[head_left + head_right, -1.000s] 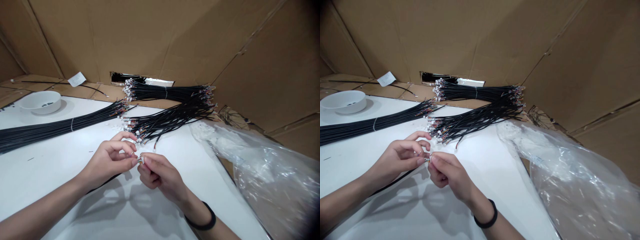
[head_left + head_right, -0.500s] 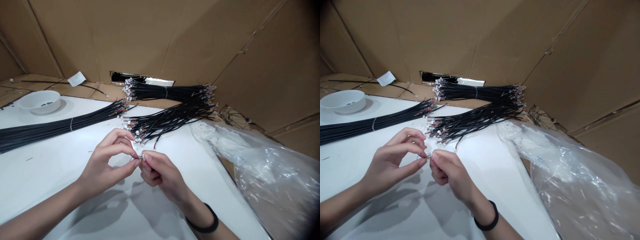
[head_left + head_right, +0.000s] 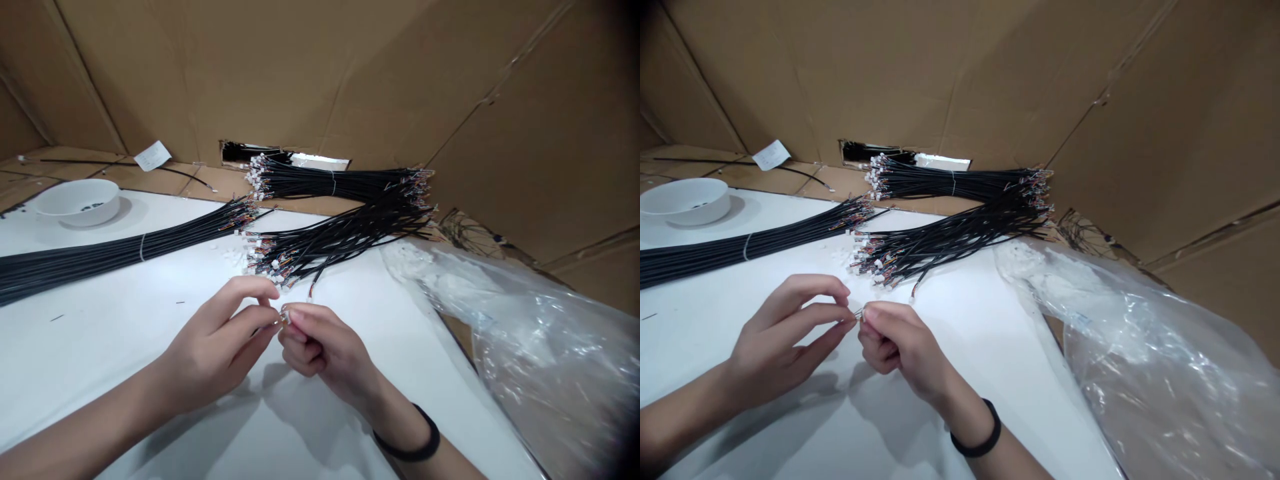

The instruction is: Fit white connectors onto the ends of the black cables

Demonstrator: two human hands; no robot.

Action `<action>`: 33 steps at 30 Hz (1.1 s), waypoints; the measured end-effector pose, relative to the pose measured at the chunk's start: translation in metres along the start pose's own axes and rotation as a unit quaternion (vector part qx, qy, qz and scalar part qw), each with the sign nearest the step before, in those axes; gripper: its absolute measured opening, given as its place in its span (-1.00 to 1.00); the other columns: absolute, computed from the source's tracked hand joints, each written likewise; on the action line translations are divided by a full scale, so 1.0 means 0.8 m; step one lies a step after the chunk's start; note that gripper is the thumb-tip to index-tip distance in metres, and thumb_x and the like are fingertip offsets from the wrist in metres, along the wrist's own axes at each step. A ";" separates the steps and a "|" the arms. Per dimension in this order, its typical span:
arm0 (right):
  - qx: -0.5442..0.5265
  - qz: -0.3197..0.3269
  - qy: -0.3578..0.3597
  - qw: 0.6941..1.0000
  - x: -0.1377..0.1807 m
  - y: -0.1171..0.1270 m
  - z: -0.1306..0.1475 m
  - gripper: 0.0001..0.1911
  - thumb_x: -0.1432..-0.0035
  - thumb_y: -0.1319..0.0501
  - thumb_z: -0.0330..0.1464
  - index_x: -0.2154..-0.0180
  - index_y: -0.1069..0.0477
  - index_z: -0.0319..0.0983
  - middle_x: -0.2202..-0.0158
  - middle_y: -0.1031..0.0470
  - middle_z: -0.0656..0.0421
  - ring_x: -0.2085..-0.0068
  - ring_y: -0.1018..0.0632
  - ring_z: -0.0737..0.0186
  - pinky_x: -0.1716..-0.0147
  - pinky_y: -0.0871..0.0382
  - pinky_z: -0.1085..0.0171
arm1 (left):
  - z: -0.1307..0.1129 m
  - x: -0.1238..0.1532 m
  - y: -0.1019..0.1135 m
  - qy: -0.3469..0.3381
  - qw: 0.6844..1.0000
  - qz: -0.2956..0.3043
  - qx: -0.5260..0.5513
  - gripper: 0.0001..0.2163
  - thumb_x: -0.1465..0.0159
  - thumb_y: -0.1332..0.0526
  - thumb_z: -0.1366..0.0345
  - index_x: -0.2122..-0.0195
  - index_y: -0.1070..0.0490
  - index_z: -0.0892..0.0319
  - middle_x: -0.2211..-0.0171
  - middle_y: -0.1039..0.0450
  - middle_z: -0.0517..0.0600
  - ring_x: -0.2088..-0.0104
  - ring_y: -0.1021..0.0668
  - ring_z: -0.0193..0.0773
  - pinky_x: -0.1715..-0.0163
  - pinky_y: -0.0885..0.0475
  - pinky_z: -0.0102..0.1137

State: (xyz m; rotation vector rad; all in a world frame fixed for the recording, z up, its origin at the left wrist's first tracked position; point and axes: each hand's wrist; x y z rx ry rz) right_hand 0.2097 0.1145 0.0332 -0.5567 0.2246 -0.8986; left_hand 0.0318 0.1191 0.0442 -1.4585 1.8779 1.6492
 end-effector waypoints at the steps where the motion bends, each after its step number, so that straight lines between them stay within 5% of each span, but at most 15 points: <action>1: -0.009 0.007 -0.002 1.000 0.000 0.001 0.000 -0.60 -0.26 -0.15 -0.21 0.54 -0.07 -0.20 0.66 0.09 0.43 0.66 0.08 0.52 0.68 0.27 0.41 | 0.000 0.001 0.000 -0.012 1.000 -0.003 -0.014 -0.81 -0.26 -0.16 0.64 0.20 -0.35 0.23 0.14 -0.33 0.06 0.10 -0.44 -0.30 0.09 -0.45 -0.44; 13: 0.006 0.004 -0.006 1.000 0.000 0.002 0.000 -0.57 -0.24 -0.17 -0.21 0.56 -0.05 -0.20 0.67 0.09 0.43 0.66 0.07 0.52 0.68 0.27 0.40 | -0.007 0.001 -0.002 0.012 0.999 -0.028 -0.021 -0.82 -0.22 -0.21 0.63 0.26 -0.37 0.22 0.17 -0.33 0.04 0.13 -0.45 -0.32 0.12 -0.44 -0.48; 18: 0.034 -0.012 0.002 0.999 -0.001 0.003 -0.002 -0.58 -0.25 -0.16 -0.20 0.56 -0.09 -0.21 0.67 0.08 0.42 0.65 0.07 0.50 0.68 0.26 0.40 | -0.004 -0.006 0.001 0.128 0.988 0.004 0.083 -0.88 -0.22 -0.22 0.57 0.33 -0.42 0.23 0.19 -0.34 0.01 0.15 -0.46 -0.36 0.10 -0.39 -0.49; 23: 0.042 -0.029 0.015 0.999 -0.001 0.004 -0.001 -0.60 -0.26 -0.16 -0.21 0.55 -0.11 -0.22 0.65 0.06 0.41 0.64 0.06 0.50 0.68 0.25 0.40 | 0.000 -0.010 0.003 0.276 0.935 0.029 0.222 -0.88 -0.28 -0.20 0.43 0.37 -0.51 0.17 0.20 -0.34 -0.01 0.14 -0.45 -0.32 0.12 -0.36 -0.45; 27: 0.032 -0.027 0.015 0.999 -0.002 0.005 0.000 -0.59 -0.24 -0.16 -0.21 0.56 -0.07 -0.20 0.66 0.07 0.42 0.65 0.07 0.51 0.69 0.27 0.41 | 0.004 -0.013 0.001 0.397 0.849 0.061 0.342 -0.82 -0.28 -0.21 0.31 0.45 -0.54 0.17 0.17 -0.32 0.00 0.17 -0.44 -0.32 0.22 -0.36 -0.47; 30: 0.025 -0.024 0.014 0.999 -0.003 0.006 0.000 -0.59 -0.24 -0.16 -0.21 0.56 -0.08 -0.20 0.66 0.07 0.42 0.65 0.08 0.51 0.69 0.27 0.41 | 0.008 -0.011 -0.002 0.437 0.798 0.061 0.410 -0.84 -0.24 -0.26 0.30 0.48 -0.54 0.15 0.15 -0.32 -0.01 0.08 -0.42 -0.28 0.17 -0.35 -0.49; 33: 0.025 -0.021 0.015 0.999 -0.003 0.006 -0.001 -0.60 -0.24 -0.16 -0.22 0.56 -0.07 -0.20 0.66 0.08 0.42 0.65 0.07 0.51 0.69 0.27 0.41 | 0.011 -0.008 -0.003 0.437 0.782 0.063 0.440 -0.87 -0.21 -0.30 0.31 0.48 -0.55 0.12 0.13 -0.33 -0.03 0.01 -0.39 -0.26 0.12 -0.34 -0.50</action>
Point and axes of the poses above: each hand's wrist, its own x-axis away from the middle knuckle, its own y-axis out of the back of the hand, z = x × y
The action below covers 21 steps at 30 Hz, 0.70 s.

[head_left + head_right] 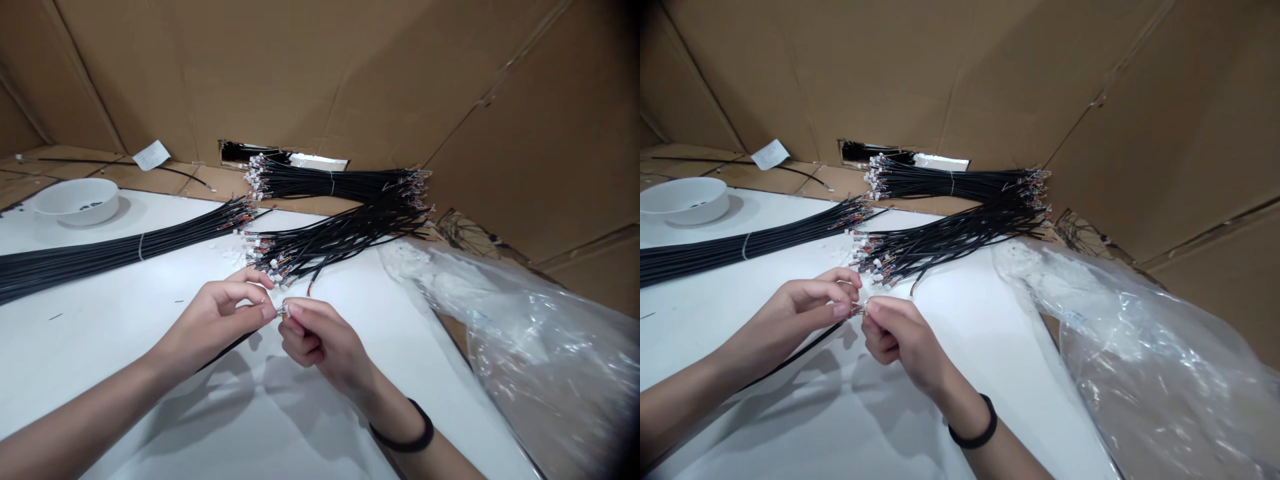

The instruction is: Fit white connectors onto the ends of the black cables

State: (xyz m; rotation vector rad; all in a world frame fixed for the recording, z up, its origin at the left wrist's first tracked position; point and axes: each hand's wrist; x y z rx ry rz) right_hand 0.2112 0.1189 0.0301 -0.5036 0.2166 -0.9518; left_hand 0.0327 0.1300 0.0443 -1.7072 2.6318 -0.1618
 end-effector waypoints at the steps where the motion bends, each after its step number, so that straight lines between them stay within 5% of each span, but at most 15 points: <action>1: 0.002 0.001 0.000 1.000 0.000 0.000 0.000 -0.59 -0.24 -0.16 -0.22 0.56 -0.07 -0.20 0.66 0.08 0.42 0.65 0.07 0.51 0.69 0.27 0.41 | 0.000 0.000 0.001 0.003 1.000 0.006 0.002 -0.87 -0.21 -0.31 0.30 0.49 -0.55 0.12 0.12 -0.33 -0.03 0.01 -0.39 -0.27 0.11 -0.34 -0.50; 7: 0.017 0.003 -0.010 1.000 0.001 -0.002 0.001 -0.57 -0.23 -0.15 -0.19 0.58 -0.08 -0.20 0.67 0.08 0.42 0.66 0.06 0.51 0.70 0.25 0.42 | -0.004 0.002 -0.001 0.010 1.000 0.019 0.010 -0.89 -0.16 -0.34 0.33 0.51 -0.56 0.16 0.15 -0.33 0.04 0.03 -0.39 -0.20 0.19 -0.43 -0.48; 21: 0.037 0.013 -0.001 0.999 0.004 -0.004 0.001 -0.56 -0.27 -0.15 -0.20 0.58 -0.08 -0.21 0.66 0.06 0.40 0.65 0.04 0.49 0.67 0.23 0.38 | -0.010 0.005 -0.001 -0.170 0.971 -0.025 -0.168 -0.87 -0.19 -0.26 0.50 0.47 -0.51 0.19 0.17 -0.32 0.05 0.13 -0.45 -0.30 0.11 -0.43 -0.44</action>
Point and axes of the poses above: each hand's wrist, its own x-axis away from the middle knuckle, its own y-axis out of the back of the hand, z = x × y
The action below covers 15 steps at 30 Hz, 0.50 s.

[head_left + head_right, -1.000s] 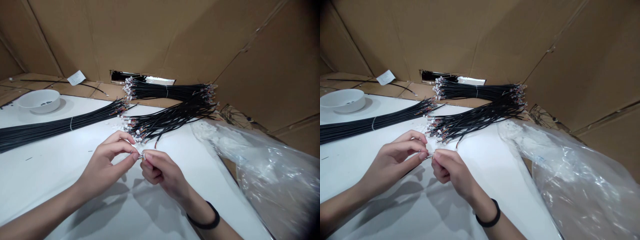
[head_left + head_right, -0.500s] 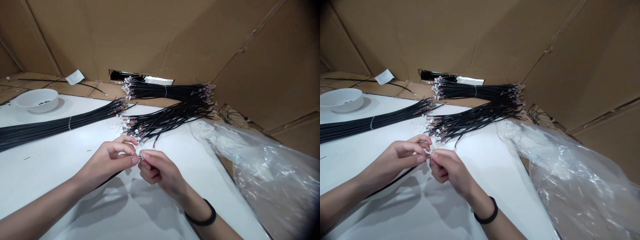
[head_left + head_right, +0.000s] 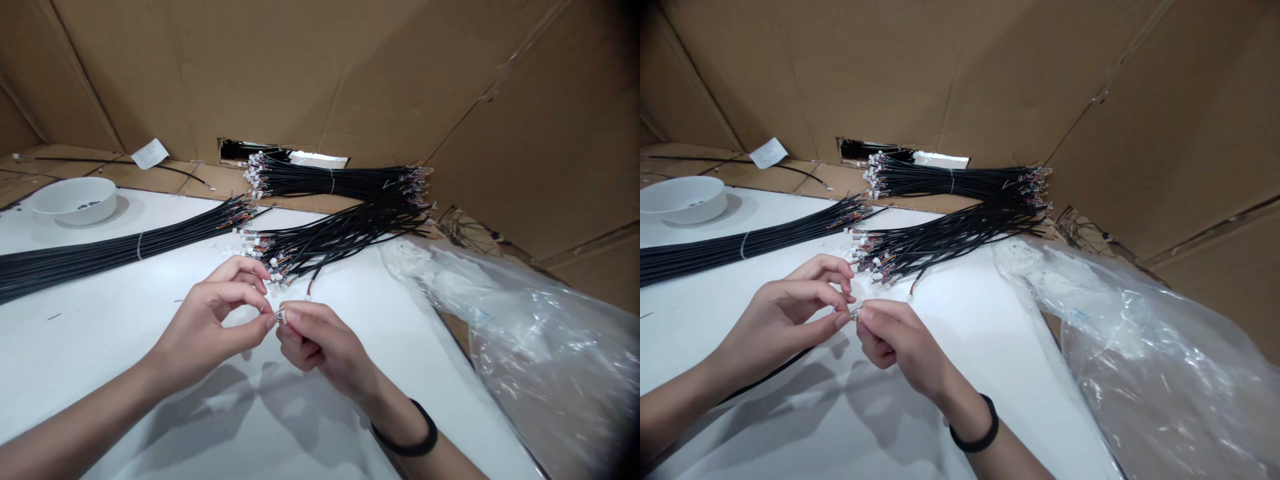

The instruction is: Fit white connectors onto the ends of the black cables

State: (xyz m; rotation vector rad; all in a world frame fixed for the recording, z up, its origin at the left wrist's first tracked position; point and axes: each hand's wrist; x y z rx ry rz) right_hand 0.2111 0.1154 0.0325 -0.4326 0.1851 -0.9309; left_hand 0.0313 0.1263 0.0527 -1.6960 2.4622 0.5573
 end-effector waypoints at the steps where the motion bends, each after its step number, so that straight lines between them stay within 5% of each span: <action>1: 0.008 0.002 0.001 1.000 0.000 0.000 0.000 -0.56 -0.27 -0.14 -0.19 0.58 -0.08 -0.21 0.66 0.05 0.40 0.64 0.04 0.49 0.66 0.22 0.37 | 0.000 0.000 0.000 -0.002 1.000 -0.001 -0.001 -0.87 -0.18 -0.26 0.50 0.47 -0.50 0.19 0.18 -0.31 0.05 0.13 -0.45 -0.30 0.11 -0.43 -0.44; 15: 0.011 -0.001 -0.014 1.000 -0.001 0.000 -0.003 -0.55 -0.25 -0.17 -0.15 0.58 -0.10 -0.21 0.67 0.04 0.40 0.65 0.03 0.49 0.66 0.23 0.36 | -0.002 0.003 0.001 -0.028 0.999 0.012 -0.037 -0.83 -0.18 -0.26 0.54 0.50 -0.48 0.17 0.34 -0.40 0.05 0.02 -0.44 -0.16 0.22 -0.50 -0.42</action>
Point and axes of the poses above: each hand's wrist, its own x-axis away from the middle knuckle, its own y-axis out of the back of the hand, z = x × y
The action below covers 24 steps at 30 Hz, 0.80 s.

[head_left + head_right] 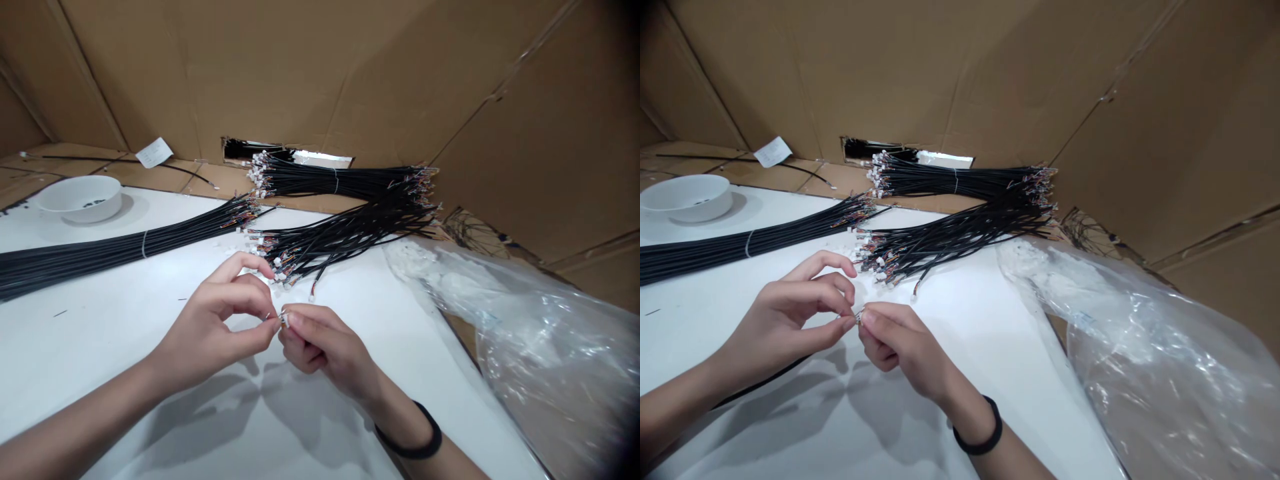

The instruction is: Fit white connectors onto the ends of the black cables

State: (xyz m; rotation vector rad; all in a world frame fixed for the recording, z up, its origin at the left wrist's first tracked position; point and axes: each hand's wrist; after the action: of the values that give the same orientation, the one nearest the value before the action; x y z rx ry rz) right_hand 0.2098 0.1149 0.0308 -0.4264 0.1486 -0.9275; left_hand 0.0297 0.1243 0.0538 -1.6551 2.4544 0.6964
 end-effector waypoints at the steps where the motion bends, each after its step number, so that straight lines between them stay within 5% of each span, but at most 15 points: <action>1: 0.000 -0.002 -0.002 1.000 0.000 0.000 0.000 -0.55 -0.24 -0.17 -0.15 0.58 -0.10 -0.21 0.67 0.04 0.40 0.65 0.03 0.50 0.66 0.23 0.36 | 0.000 0.000 0.000 -0.004 1.000 -0.001 -0.004 -0.82 -0.18 -0.25 0.54 0.51 -0.48 0.16 0.37 -0.40 0.05 0.01 -0.43 -0.15 0.25 -0.50 -0.42; 24: 0.039 -0.011 -0.025 0.999 -0.001 0.001 0.001 -0.54 -0.21 -0.18 -0.11 0.58 -0.11 -0.21 0.67 0.01 0.40 0.65 0.01 0.50 0.67 0.23 0.37 | -0.001 0.000 0.001 0.015 1.000 0.000 0.004 -0.86 -0.14 -0.27 0.51 0.53 -0.50 0.18 0.14 -0.39 0.09 0.01 -0.45 -0.12 0.42 -0.58 -0.51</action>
State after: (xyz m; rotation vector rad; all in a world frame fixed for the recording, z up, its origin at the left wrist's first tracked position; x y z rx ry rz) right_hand 0.2101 0.1163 0.0310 -0.3800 0.0623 -0.9412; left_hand 0.0292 0.1242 0.0544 -1.6760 2.4741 0.6646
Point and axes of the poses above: each hand's wrist, its own x-axis away from the middle knuckle, its own y-axis out of the back of the hand, z = x × y
